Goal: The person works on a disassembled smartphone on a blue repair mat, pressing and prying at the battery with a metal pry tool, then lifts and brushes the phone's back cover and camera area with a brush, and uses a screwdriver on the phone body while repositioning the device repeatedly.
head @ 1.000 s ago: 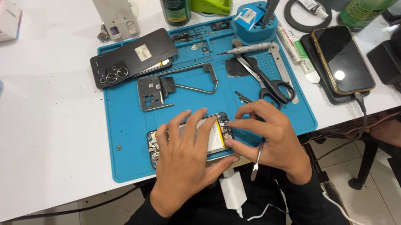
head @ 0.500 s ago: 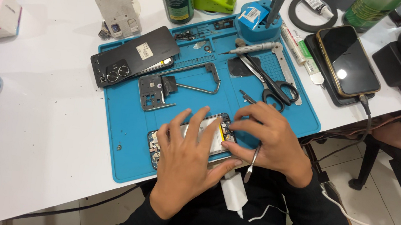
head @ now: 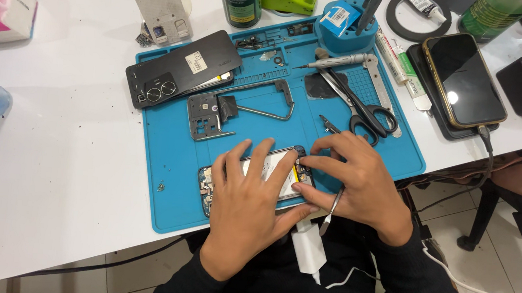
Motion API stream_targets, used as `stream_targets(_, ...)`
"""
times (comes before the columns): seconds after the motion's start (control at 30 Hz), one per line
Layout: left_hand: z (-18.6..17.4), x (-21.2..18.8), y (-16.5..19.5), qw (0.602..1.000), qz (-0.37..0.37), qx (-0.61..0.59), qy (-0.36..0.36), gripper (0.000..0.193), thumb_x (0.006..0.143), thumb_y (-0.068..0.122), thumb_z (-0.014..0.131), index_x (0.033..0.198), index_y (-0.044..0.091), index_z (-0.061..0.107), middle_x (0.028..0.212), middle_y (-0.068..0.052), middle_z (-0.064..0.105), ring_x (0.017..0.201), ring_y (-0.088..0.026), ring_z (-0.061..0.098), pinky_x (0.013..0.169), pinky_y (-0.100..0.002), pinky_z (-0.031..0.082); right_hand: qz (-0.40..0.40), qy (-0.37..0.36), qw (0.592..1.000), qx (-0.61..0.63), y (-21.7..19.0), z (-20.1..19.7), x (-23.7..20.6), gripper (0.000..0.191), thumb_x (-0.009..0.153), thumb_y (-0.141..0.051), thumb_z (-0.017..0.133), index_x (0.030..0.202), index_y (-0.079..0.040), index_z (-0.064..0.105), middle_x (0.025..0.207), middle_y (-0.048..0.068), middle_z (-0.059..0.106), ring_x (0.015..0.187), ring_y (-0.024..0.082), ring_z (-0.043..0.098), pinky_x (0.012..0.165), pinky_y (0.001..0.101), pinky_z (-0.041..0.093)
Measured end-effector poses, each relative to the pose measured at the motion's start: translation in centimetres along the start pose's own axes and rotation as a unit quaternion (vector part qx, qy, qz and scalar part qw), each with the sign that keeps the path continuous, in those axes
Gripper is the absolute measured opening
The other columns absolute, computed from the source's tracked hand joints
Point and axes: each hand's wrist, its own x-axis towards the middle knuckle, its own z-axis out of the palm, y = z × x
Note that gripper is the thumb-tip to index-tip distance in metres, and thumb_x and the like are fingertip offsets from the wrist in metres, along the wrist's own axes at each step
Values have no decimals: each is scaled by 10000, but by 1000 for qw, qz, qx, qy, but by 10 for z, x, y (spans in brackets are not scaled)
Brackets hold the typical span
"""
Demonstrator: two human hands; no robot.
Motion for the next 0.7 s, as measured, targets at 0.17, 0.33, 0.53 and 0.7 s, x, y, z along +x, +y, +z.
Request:
stream_targets(0.17,-1,1,1,1000,-9,8,-15,784,720,597,807,1333,138,634,1336,-152,567,1232,-442,460,1011,-585,336,-13,3,1000,-2,0,1,-1,376,727,-326,880,985,-80,760,1018,66,680,783,195,589,652,339,428)
stream_targets(0.33,0,2,1,1000,-3,19,-17,832,702,662,772,1335,140,633,1334,-137,565,1233,-437,460,1005,-583,343,-22,6,999,-39,0,2,0,369,746,-337,888,977,-79,762,998,67,674,770,203,568,642,350,418)
stream_targets(0.53,0,2,-3,1000,7,9,-16,805,737,661,770,1328,132,631,1359,-137,560,1248,-413,461,1012,-574,343,-16,13,1000,-19,1,1,-1,355,723,-311,896,976,-93,775,956,51,679,724,187,564,620,346,408)
stream_targets(0.7,2,3,-3,1000,0,1,-20,822,737,661,765,1335,117,616,1353,-141,565,1257,-406,460,1013,-578,336,-16,20,1000,-2,1,0,-1,363,735,-294,892,1002,-81,767,964,44,680,728,172,570,633,329,420)
